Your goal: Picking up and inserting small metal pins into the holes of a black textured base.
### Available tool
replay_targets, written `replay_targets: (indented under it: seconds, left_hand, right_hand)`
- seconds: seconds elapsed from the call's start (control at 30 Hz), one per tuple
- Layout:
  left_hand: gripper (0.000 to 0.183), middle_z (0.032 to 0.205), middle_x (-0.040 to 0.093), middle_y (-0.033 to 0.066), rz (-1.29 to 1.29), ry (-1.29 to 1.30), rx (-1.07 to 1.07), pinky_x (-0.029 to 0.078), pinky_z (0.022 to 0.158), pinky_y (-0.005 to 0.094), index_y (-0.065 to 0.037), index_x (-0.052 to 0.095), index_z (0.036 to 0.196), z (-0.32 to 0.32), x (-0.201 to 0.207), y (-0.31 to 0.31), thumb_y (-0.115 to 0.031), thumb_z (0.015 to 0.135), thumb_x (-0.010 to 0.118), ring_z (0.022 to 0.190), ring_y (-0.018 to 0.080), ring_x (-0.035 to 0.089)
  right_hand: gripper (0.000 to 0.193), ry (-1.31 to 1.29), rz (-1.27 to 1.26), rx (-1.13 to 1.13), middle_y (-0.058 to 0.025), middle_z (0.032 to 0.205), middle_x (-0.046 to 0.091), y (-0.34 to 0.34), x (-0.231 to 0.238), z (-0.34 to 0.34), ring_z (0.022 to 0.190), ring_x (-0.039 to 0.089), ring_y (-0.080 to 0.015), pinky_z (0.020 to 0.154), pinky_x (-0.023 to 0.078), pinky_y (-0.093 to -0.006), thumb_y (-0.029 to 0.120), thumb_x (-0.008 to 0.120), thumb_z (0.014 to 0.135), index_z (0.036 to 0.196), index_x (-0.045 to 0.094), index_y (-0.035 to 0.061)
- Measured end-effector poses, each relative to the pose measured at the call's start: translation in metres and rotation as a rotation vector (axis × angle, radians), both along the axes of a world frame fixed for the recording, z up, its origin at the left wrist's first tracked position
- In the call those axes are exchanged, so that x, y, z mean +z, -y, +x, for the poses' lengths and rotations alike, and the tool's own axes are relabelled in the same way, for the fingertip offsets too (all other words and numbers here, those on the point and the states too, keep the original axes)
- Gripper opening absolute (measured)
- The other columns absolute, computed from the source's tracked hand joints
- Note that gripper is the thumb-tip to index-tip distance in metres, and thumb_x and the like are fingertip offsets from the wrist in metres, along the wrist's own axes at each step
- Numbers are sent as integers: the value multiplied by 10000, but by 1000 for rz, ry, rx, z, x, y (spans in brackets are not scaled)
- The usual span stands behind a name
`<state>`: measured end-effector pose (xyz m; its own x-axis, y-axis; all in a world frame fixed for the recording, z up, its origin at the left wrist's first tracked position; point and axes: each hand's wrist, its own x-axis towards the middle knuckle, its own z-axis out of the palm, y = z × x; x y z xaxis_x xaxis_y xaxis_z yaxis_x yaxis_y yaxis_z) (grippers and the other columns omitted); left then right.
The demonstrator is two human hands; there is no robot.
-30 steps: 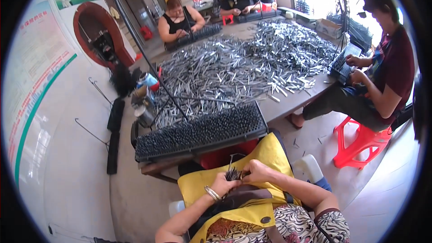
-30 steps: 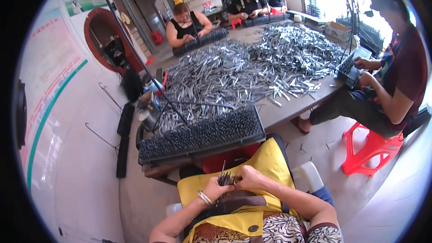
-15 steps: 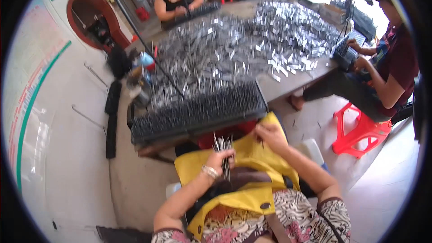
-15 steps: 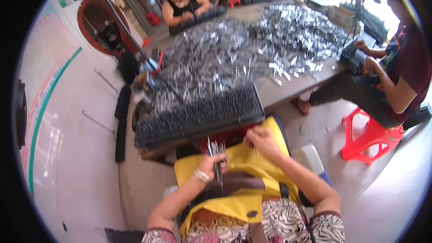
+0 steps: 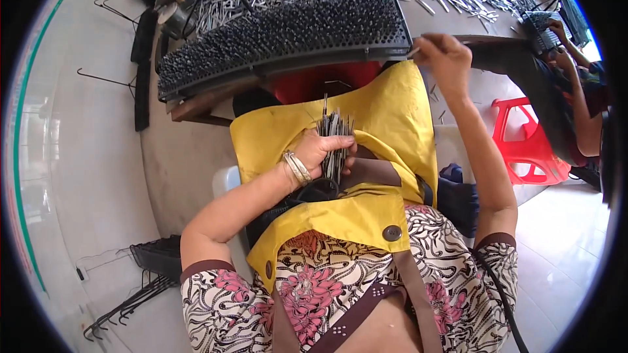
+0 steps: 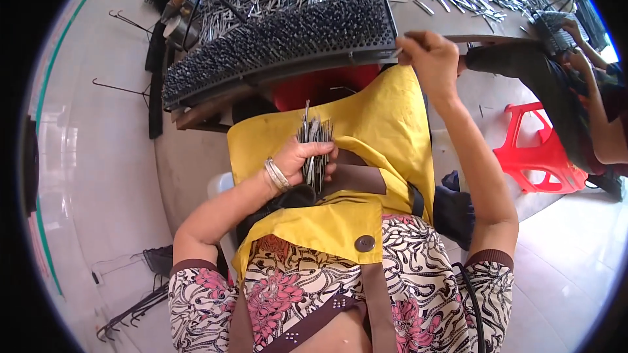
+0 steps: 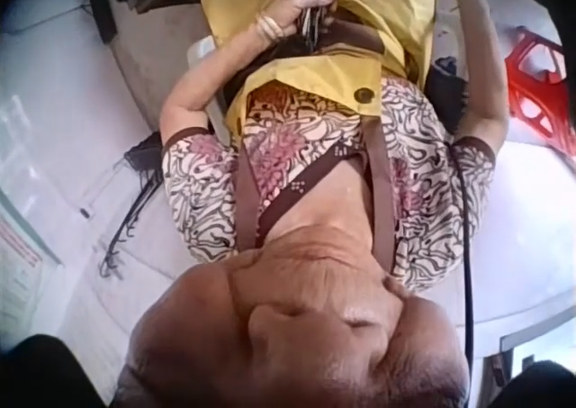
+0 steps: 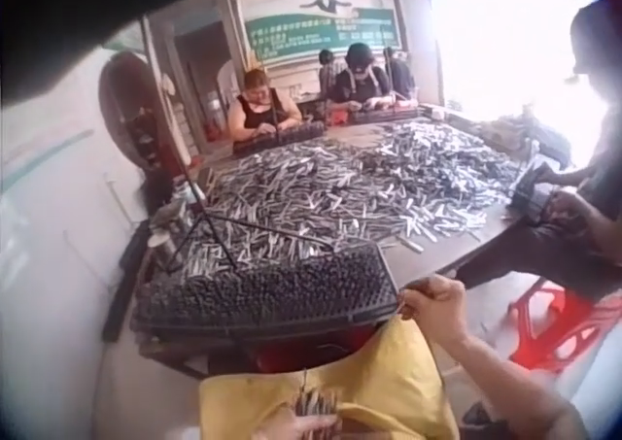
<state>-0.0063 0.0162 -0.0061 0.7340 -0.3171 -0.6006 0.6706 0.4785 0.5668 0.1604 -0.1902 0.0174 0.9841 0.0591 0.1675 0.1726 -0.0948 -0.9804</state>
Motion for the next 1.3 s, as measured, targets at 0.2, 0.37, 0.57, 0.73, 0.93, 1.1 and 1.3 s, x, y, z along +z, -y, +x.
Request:
replay_targets:
  seconds: [0.2, 0.37, 0.57, 0.73, 0.93, 1.1, 1.3]
  left_hand:
    - [126, 689, 543, 64, 58, 57, 36, 394, 411, 283, -46, 531, 821, 11, 4, 5, -103, 746, 614, 486, 147, 494]
    - [99, 682, 540, 62, 65, 59, 122, 393, 409, 280, -40, 533, 801, 35, 12, 18, -85, 752, 607, 479, 141, 488]
    - [123, 647, 565, 85, 0, 114, 204, 402, 362, 269, -8, 540, 724, 40, 9, 29, -64, 709, 648, 459, 143, 519]
    - [102, 637, 563, 84, 37, 133, 223, 408, 353, 274, -14, 552, 741, 37, 5, 22, -53, 714, 642, 446, 144, 517]
    - [130, 677, 555, 67, 121, 190, 255, 405, 407, 268, -4, 566, 791, 42, 11, 3, -106, 743, 630, 496, 137, 505]
    - [114, 642, 579, 93, 83, 225, 291, 404, 368, 275, 3, 581, 753, 46, 15, -7, -71, 703, 651, 452, 154, 519]
    - [102, 645, 597, 82, 215, 350, 125, 393, 370, 247, -10, 606, 781, 45, 34, -1, -52, 700, 652, 454, 134, 526]
  right_hand:
    - [120, 105, 112, -26, -44, 636, 603, -22, 6, 22, 548, 555, -73, 512, 447, -187, 61, 631, 736, 803, 612, -37]
    - [104, 180, 19, 30, -50, 681, 614, -30, -14, 40, 581, 574, -90, 555, 463, -182, 51, 607, 758, 828, 619, -24]
    - [106, 465, -375, 4, -80, 665, 604, -33, -14, 44, 556, 564, -109, 531, 446, -228, 79, 622, 742, 820, 618, 7]
    - [243, 829, -855, 31, -120, 660, 565, -39, -16, 56, 641, 559, -316, 548, 438, -400, 278, 575, 765, 671, 554, 55]
    - [211, 705, -1077, 55, -170, 732, 590, -38, -13, 44, 683, 569, -342, 595, 443, -420, 275, 536, 809, 866, 604, 84]
    - [221, 94, -375, 408, -49, 683, 603, -40, 6, -22, 559, 528, -71, 508, 411, -207, 153, 589, 805, 952, 597, -12]
    - [142, -214, 55, 475, -45, 669, 581, -52, 3, -63, 545, 524, -82, 502, 411, -197, 74, 612, 774, 864, 598, -36]
